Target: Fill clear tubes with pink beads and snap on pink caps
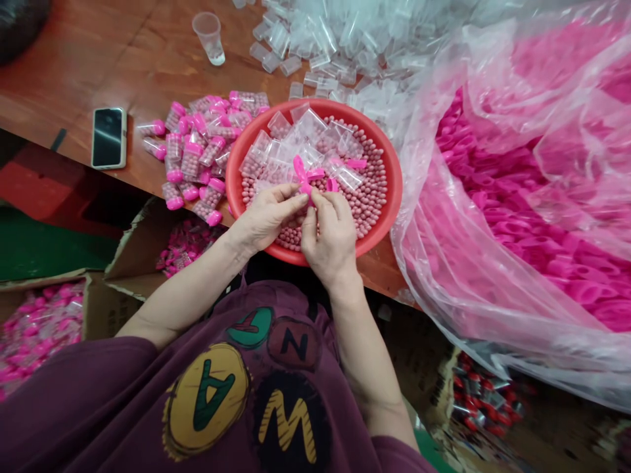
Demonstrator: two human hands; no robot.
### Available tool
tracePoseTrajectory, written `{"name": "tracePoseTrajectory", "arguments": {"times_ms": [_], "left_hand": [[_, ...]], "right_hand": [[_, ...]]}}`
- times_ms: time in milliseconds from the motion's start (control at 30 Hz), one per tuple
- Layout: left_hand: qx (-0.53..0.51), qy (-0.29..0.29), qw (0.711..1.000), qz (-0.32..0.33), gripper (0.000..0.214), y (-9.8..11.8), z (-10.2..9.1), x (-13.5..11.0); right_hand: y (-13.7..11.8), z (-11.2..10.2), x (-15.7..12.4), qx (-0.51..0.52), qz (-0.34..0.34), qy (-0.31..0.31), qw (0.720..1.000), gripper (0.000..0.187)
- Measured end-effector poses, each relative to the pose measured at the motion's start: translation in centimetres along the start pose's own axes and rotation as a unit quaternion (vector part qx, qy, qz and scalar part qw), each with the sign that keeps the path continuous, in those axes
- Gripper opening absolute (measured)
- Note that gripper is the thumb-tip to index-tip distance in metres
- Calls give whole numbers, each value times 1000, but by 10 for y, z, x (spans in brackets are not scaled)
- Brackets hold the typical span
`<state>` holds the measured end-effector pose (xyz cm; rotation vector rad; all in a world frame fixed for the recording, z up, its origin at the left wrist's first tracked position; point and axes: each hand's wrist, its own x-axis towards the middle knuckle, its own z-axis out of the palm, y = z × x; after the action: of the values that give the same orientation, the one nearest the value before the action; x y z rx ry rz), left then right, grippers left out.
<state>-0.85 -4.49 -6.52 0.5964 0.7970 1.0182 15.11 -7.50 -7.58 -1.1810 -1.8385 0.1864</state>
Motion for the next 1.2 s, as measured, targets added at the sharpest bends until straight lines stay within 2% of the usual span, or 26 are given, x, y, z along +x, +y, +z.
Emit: {"name": "tracePoseTrajectory", "arguments": {"times_ms": [100, 167, 233, 333, 433, 533, 600, 667, 733, 900, 967, 1067, 1200], "left_hand": [[14, -73, 997, -12, 39, 4, 0, -4], [31, -119, 991, -44, 43, 6, -1, -6], [32, -129, 988, -75, 41, 8, -2, -5], [3, -95, 992, -87, 33, 9, -3, -1], [-28, -56, 995, -77, 26, 7, -6, 4], [-45, -40, 995, -80, 25, 7, -7, 5], [-47, -50, 994, -90, 26, 7, -6, 3], [-44, -62, 993, -94, 27, 8, -5, 2], [-35, -70, 993, -87, 28, 7, -3, 0], [-4, -53, 999, 12, 30, -2, -3, -1], [14, -38, 998, 41, 34, -7, -5, 0], [53, -33, 997, 51, 36, -12, -4, 4], [123, -42, 990, 59, 35, -4, 1, -3]], "right_hand": [[13, -7, 17, 131, 101, -11, 986, 27], [24, -6, 30, 203, 176, -25, 963, 37], [31, -2, 38, 234, 201, -50, 950, 52], [31, 1, 38, 218, 175, -64, 958, 59], [28, -5, 26, 161, 98, -85, 978, 62], [28, -5, 9, 82, 13, -144, 986, 96], [29, 1, 2, 33, -11, -142, 989, 111], [30, 8, -2, -5, -15, -121, 993, 108], [30, 12, -2, -34, -25, -100, 994, 96], [30, 11, 2, -69, -109, -21, 991, 74], [30, 11, 2, -75, -85, -47, 992, 73], [24, 13, 4, -79, 4, -121, 990, 77], [17, 5, 12, -15, 58, -150, 987, 89]]}}
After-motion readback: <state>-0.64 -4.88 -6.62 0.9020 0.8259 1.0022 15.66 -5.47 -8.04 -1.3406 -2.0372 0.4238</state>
